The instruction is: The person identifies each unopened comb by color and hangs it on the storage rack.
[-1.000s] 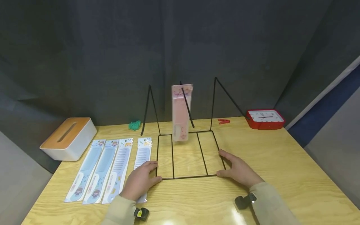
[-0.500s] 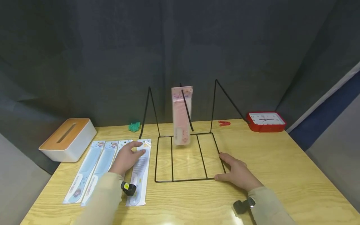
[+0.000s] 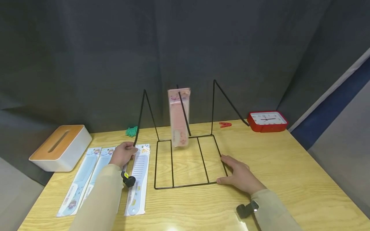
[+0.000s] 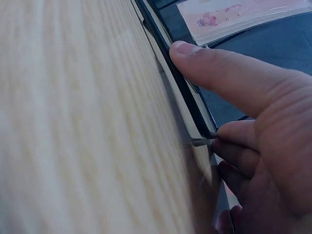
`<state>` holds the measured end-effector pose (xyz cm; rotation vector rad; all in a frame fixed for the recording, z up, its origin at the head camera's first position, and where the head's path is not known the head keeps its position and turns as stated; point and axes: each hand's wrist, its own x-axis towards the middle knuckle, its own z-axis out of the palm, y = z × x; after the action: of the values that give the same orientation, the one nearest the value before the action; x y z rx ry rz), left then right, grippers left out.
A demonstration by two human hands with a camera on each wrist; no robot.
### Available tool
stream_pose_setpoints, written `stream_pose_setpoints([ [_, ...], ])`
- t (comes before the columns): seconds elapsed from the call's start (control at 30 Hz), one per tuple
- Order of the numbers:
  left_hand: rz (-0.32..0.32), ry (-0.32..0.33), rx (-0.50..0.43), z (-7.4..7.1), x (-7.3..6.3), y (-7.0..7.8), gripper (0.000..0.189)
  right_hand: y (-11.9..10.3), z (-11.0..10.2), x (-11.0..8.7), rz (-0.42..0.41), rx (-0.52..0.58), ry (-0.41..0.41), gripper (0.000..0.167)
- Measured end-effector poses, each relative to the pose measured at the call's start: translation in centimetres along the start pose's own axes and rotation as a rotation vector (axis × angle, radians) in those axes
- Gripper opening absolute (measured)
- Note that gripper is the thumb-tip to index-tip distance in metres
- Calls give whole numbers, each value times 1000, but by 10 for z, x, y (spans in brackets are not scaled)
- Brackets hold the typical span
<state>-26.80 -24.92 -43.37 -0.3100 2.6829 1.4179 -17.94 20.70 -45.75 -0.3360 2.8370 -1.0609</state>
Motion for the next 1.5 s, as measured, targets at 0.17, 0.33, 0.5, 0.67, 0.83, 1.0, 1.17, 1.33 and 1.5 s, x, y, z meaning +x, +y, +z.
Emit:
stream_pose_setpoints([
  [0.17,9,17,92,-3,1,1,43,-1,3,1,-9,2,2,100],
  [0.33,56,43,68,-7,-6,7,28,-3,3,0,-1,4,-6,99],
  [0.5,102,3,-106,-15,-23,19,27,-3,2,-2,9,2,-4,98],
  [0.67,141,-9,-228,-24,-54,36,31,-4,0,-3,11,12,-12,98],
  [0.83,288,25,-292,-29,-98,59,31,-5,-1,-3,13,18,-13,98],
  [1.0,593,38,-497,-34,-143,72,6,-7,-2,-3,8,16,-16,98],
  [1.17,808,6,-694,-37,-170,88,22,-6,-4,-1,17,7,-20,99],
  [1.33,811,73,-782,-35,-178,110,21,-5,-3,0,18,5,-20,99],
  [1.5,801,92,-809,-34,-177,118,17,-6,-2,0,18,12,-23,98],
])
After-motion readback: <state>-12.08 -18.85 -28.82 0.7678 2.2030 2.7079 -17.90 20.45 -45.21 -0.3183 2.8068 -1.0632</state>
